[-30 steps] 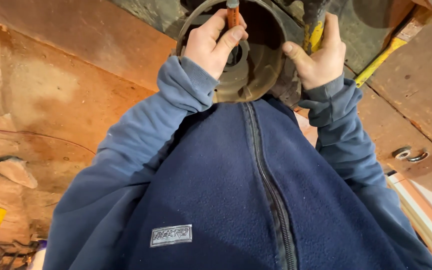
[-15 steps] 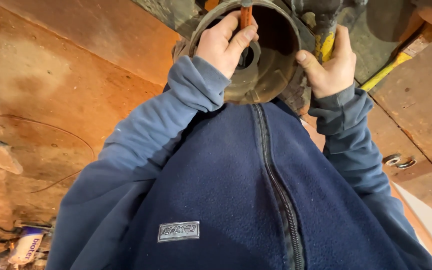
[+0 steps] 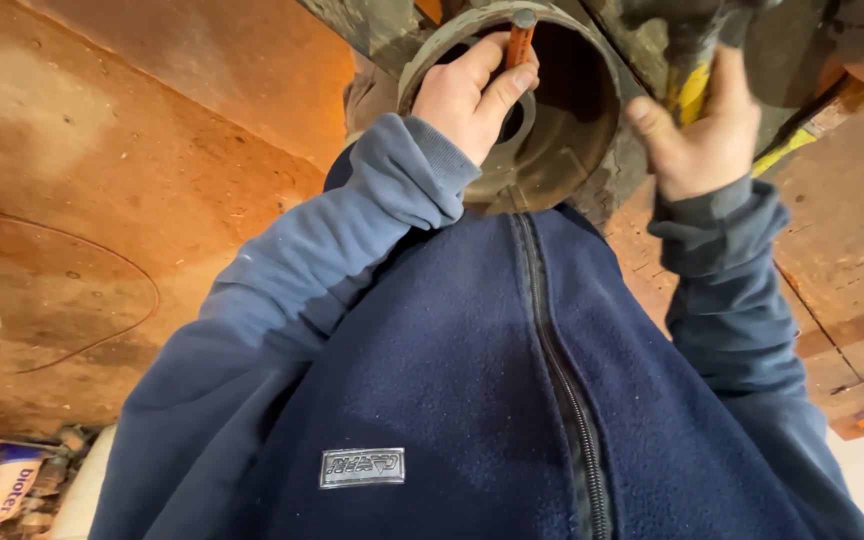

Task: Disassemble an electric motor housing using a hammer and a punch to remove internal components.

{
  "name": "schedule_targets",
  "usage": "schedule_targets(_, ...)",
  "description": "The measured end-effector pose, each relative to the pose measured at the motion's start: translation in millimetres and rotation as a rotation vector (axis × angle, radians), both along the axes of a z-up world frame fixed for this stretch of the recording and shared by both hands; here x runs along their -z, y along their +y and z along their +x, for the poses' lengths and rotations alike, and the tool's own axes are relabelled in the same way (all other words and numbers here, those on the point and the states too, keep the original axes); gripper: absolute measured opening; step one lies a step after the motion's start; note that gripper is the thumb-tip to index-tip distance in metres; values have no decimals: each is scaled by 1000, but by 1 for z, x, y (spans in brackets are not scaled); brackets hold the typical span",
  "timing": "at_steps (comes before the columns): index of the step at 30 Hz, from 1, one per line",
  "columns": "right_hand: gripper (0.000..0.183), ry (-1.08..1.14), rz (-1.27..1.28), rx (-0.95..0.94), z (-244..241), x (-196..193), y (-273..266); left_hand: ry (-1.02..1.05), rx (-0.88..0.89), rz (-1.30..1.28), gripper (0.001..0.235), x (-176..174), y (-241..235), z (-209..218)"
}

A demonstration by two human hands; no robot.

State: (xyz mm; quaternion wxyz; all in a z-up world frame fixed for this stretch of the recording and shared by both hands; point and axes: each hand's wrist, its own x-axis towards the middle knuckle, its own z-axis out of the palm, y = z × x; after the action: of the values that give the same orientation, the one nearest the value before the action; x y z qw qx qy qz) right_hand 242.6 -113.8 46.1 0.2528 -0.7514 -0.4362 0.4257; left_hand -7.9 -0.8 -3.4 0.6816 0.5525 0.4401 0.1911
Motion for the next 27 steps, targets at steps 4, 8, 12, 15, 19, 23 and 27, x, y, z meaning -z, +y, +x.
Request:
schedule_targets(4,59,-67,88,-178,21,-46,49,14,-12,7,24,0,1,0)
schedule_targets(8,56,16,-146,-340,27,-93,102,64,27,40,23,-1,1,0)
schedule_targets(12,52,-55,-151,-496,24,-98,116,57,6,56,23,-2,1,1)
schedule_targets(15,49,-158,-52,-666,21,-94,128,-14,-32,11,22,-3,1,0)
schedule_targets(19,46,-252,65,-858,16,-85,151,31,-35,-23,22,3,-2,2)
schedule_targets(23,41,-353,167,-994,22,-84,157,18,-1,56,22,1,4,1)
schedule_targets(27,32,-133,14,-737,29,-91,138,41,-4,-21,23,-14,6,-2)
